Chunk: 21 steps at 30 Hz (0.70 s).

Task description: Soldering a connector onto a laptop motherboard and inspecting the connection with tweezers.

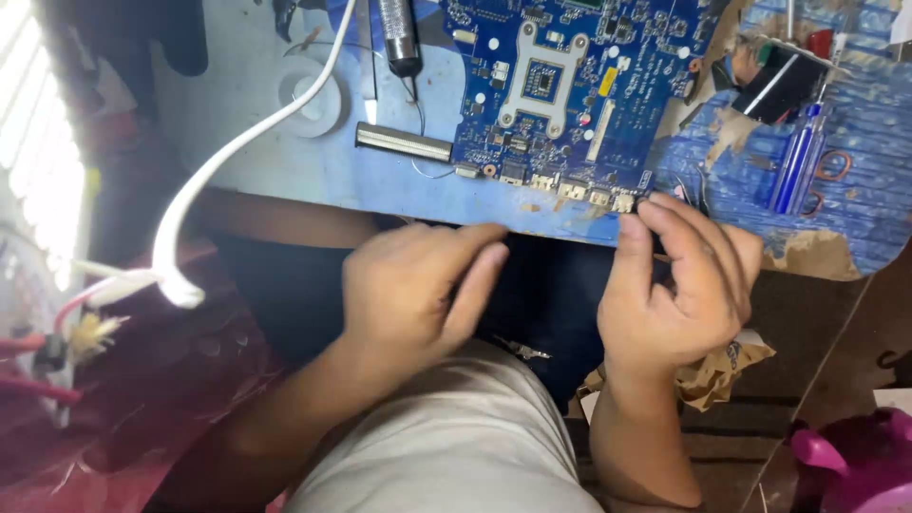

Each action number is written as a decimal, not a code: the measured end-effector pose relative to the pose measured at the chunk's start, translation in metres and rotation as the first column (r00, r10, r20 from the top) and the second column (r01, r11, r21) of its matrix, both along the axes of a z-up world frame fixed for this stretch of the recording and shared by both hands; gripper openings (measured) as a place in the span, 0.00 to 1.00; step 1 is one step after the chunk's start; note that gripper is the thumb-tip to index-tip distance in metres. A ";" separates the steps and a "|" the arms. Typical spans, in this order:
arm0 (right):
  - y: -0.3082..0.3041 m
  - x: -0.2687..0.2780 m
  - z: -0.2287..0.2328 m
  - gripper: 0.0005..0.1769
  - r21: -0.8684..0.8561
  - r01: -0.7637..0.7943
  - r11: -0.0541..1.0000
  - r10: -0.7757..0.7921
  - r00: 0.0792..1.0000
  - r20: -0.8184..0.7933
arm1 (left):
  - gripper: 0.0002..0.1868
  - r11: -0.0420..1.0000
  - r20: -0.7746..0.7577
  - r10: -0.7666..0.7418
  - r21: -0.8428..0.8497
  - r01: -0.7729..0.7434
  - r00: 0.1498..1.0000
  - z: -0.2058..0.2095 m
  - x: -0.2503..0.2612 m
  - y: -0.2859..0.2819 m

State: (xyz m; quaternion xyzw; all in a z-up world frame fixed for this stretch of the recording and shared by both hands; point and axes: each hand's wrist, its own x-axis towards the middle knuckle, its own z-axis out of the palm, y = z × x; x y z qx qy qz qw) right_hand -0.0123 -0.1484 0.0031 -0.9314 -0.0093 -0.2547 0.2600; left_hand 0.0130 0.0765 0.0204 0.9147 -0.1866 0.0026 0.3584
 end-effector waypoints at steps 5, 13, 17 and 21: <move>-0.001 0.002 -0.002 0.02 0.028 0.018 0.999 -0.019 0.999 0.036 | 0.14 0.947 0.303 0.051 0.288 -0.143 0.952 -0.013 0.007 0.017; 0.000 0.004 0.000 0.03 0.064 0.053 0.996 -0.057 0.997 0.049 | 0.07 0.929 0.284 -0.019 0.360 -0.089 0.959 -0.009 0.016 0.035; 0.002 0.007 0.003 0.02 0.081 0.063 0.995 -0.065 0.997 0.030 | 0.07 0.932 0.262 -0.073 0.360 -0.027 0.962 -0.007 0.014 0.059; 0.005 0.009 0.003 0.03 0.105 0.074 0.992 -0.078 0.996 0.035 | 0.07 0.940 0.245 -0.039 0.339 -0.048 0.969 0.005 0.010 0.083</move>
